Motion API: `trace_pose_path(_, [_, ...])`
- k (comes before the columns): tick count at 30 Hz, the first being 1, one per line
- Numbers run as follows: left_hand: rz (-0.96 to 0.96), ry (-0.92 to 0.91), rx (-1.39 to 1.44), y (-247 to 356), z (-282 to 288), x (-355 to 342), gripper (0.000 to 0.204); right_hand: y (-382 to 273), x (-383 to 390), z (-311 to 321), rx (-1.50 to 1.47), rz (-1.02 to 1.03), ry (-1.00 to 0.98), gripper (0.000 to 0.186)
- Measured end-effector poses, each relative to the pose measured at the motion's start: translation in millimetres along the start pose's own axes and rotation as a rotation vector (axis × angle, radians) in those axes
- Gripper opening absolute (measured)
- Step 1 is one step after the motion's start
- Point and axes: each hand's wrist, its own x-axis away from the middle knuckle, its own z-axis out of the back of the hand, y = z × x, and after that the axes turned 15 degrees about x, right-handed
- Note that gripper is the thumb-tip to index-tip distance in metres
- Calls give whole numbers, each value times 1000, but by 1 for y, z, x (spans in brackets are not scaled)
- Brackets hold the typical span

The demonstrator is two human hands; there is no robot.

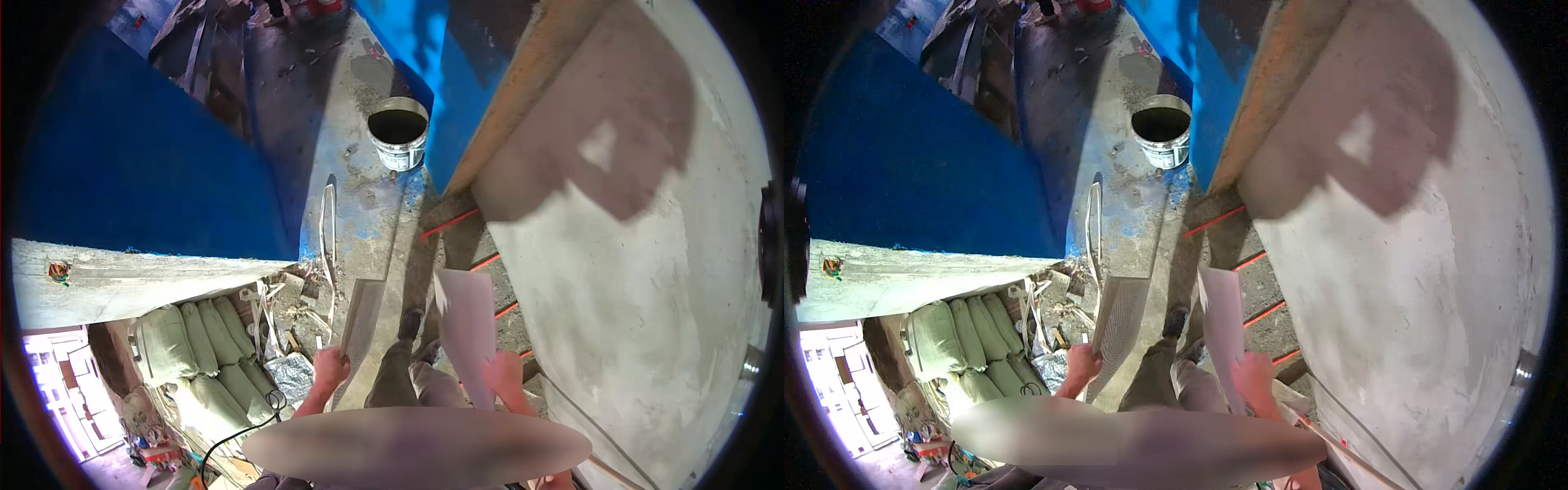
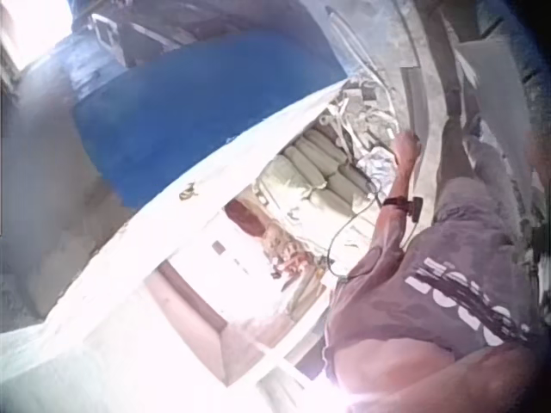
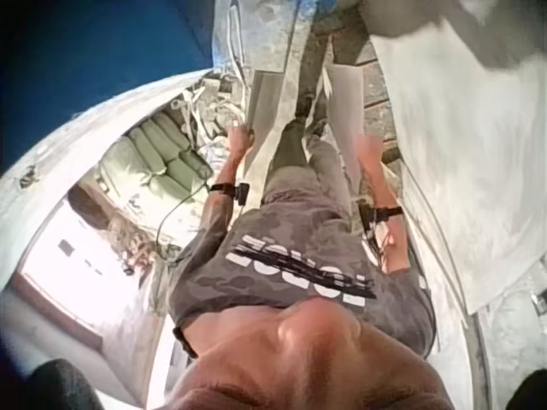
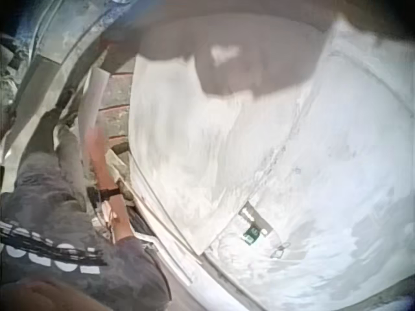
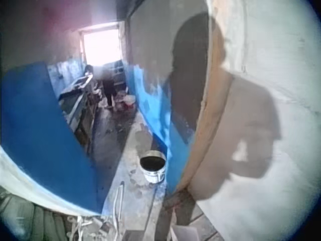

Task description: Applying mortar and placing large format tiles onto a wall during renovation.

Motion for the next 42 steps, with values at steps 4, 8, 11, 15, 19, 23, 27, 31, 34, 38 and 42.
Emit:
trace_pose_path(4, [-15,64,57,-8,9,-2,14,-33,-26,4,-17,-35,-51,35])
trace_pose_path(8, [-47,106,98,-14,16,-17,14,-65,-54,9,-43,-50,2,34])
trace_pose_path(11, [-13,77,53,-15,21,-31,14,-85,-77,11,-127,-58,-19,32])
trace_pose_path(15, [-24,62,95,-14,29,-44,14,-106,-97,11,-237,-32,-153,25])
trace_pose_path(19, [-10,60,105,-13,33,-54,13,-132,-103,-1,-224,-87,-189,24])
trace_pose_path(23, [-11,68,54,-16,33,-62,13,-152,-105,-19,-241,-164,-99,28])
trace_pose_path(27, [-20,63,33,-20,33,-63,13,-167,-105,-35,-228,-211,-144,32])
trace_pose_path(31, [17,-30,-72,-20,36,-63,14,-187,-99,-44,-299,-169,-46,32])
trace_pose_path(34, [-9,-6,-57,-19,39,-63,14,-198,-93,-47,-249,-80,-76,32])
trace_pose_path(38, [36,8,-15,-17,39,-62,16,-217,-88,-58,-284,-142,-47,32])
trace_pose_path(42, [61,34,-6,-18,34,-57,17,-230,-90,-76,-230,-176,-116,29])
